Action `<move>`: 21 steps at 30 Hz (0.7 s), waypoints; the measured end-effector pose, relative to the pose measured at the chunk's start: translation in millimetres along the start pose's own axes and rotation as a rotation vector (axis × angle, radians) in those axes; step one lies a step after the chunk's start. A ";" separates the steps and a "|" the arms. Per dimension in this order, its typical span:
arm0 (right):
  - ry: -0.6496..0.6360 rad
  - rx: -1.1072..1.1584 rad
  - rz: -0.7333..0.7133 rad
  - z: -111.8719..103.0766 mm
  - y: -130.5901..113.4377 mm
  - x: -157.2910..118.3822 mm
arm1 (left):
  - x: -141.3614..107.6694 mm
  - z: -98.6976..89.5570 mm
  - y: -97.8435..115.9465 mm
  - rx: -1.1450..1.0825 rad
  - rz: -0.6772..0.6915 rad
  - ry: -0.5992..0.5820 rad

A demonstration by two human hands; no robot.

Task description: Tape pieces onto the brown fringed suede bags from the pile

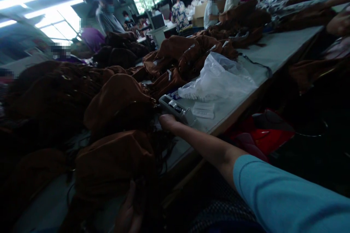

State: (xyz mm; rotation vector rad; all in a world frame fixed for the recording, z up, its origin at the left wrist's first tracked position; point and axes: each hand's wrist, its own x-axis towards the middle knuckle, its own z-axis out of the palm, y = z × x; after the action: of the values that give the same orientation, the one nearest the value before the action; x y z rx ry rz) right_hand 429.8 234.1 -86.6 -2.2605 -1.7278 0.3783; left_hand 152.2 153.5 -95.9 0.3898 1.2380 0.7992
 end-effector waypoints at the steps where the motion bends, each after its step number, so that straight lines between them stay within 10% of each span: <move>1: 0.011 0.013 0.005 -1.9 0.5 -1.6 | -0.9 0.2 -0.1 -0.002 0.007 0.005; 14: 0.196 0.253 0.051 -11.4 1.7 -8.5 | -2.8 -7.2 3.5 -0.029 0.005 -0.097; 17: 0.245 0.640 0.001 -27.5 -7.7 -24.6 | -3.7 -8.0 7.1 -0.071 -0.052 -0.190; 21: -0.029 1.267 -0.108 -37.9 -32.0 -66.1 | -11.7 -1.7 11.8 -0.169 -0.148 -0.274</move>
State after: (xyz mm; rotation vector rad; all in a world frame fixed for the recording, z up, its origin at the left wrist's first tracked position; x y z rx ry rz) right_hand 398.2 176.2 -36.8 -1.2118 -1.0420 1.0842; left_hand 145.5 152.8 -80.6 0.2569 0.9247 0.6923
